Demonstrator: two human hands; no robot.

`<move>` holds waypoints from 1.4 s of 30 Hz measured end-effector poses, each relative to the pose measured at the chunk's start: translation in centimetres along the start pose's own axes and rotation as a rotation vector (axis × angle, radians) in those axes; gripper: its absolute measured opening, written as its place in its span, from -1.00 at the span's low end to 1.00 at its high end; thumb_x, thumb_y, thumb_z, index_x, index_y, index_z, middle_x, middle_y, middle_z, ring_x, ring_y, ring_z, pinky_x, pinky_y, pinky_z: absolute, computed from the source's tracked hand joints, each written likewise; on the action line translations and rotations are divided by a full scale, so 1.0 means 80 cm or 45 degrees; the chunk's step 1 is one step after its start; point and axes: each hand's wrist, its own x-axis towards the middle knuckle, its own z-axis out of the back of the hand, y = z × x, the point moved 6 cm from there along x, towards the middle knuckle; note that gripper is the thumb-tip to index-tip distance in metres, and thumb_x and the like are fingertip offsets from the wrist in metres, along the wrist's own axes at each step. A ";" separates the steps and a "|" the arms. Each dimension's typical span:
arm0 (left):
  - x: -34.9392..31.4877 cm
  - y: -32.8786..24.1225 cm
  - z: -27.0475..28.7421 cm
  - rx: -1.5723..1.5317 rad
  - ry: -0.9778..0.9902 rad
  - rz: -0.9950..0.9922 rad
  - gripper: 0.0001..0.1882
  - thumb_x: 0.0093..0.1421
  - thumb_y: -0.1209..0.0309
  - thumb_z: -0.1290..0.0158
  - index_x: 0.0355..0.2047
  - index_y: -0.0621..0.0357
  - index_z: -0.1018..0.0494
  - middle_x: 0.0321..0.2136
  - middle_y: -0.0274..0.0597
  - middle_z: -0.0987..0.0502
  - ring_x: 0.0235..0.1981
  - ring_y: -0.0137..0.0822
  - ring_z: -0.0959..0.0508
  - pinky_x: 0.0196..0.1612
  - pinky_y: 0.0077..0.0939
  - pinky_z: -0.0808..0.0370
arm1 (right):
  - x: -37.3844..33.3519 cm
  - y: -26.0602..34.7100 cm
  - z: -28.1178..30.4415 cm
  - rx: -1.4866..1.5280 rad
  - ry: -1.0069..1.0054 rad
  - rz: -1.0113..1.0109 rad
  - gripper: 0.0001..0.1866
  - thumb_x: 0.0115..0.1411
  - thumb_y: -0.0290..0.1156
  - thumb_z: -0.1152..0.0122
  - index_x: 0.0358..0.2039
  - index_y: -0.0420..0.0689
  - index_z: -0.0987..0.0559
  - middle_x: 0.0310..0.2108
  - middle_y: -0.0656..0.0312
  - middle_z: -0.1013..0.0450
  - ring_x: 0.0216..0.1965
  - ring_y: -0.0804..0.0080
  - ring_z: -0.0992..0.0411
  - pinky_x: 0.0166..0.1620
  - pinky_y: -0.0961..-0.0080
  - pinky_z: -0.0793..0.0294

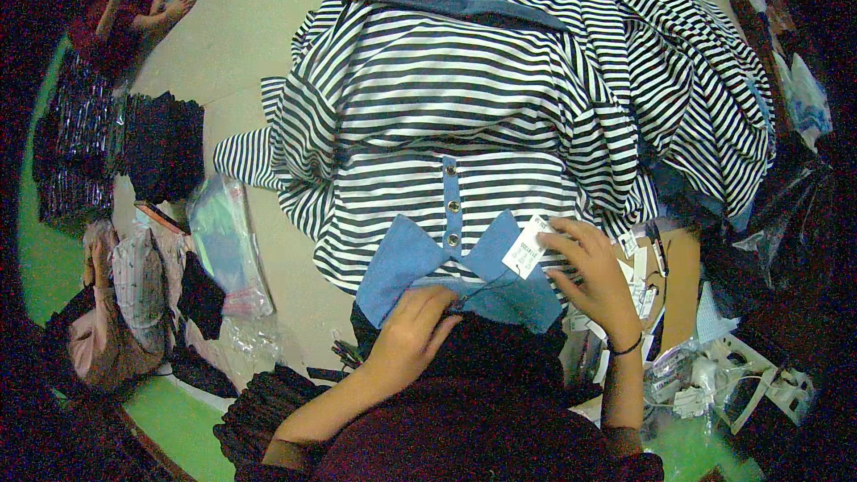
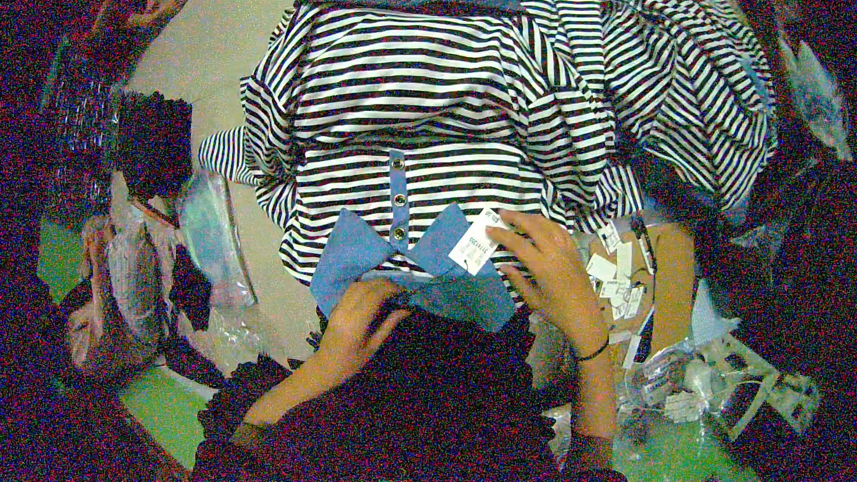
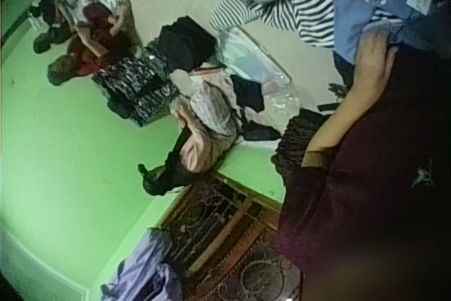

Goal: The person sits on the floor and repeatedly picks up small white tags, then pins them onto the blue collar area of a striped shirt. They handle the shirt and tags by hand, smoothing the collar and adjusting the tag placement between each pinning action.

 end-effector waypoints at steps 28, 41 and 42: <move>-0.013 0.039 0.087 0.253 0.307 -0.093 -0.68 -0.20 0.58 -0.01 -0.33 0.16 -0.37 -0.28 -0.03 -0.38 -0.21 -0.06 -0.37 -0.14 -0.30 -0.34 | 0.039 0.043 -0.029 0.051 0.445 0.379 -0.54 -0.07 -0.36 -0.06 -0.08 -0.08 -0.33 -0.10 0.10 -0.30 -0.19 0.18 -0.33 -0.17 0.36 -0.34; 0.026 0.047 0.130 -0.402 -0.277 0.100 -0.71 0.01 0.65 0.16 -0.20 0.27 -0.21 -0.32 -0.06 -0.39 -0.31 -0.30 -0.42 -0.23 -0.48 -0.35 | -0.012 0.034 0.019 0.020 -0.007 -0.009 -0.58 -0.09 -0.46 -0.07 -0.14 -0.19 -0.34 -0.32 0.03 -0.38 -0.28 0.10 -0.38 -0.21 0.33 -0.39; 0.037 0.037 0.137 -0.460 -0.309 -0.076 -0.69 0.02 0.67 0.18 -0.17 0.27 -0.17 -0.30 -0.05 -0.38 -0.30 -0.30 -0.42 -0.22 -0.47 -0.35 | 0.000 0.034 0.034 -0.018 -0.209 0.022 -0.60 -0.09 -0.47 -0.06 -0.15 -0.21 -0.34 -0.33 0.02 -0.37 -0.29 0.10 -0.38 -0.22 0.34 -0.39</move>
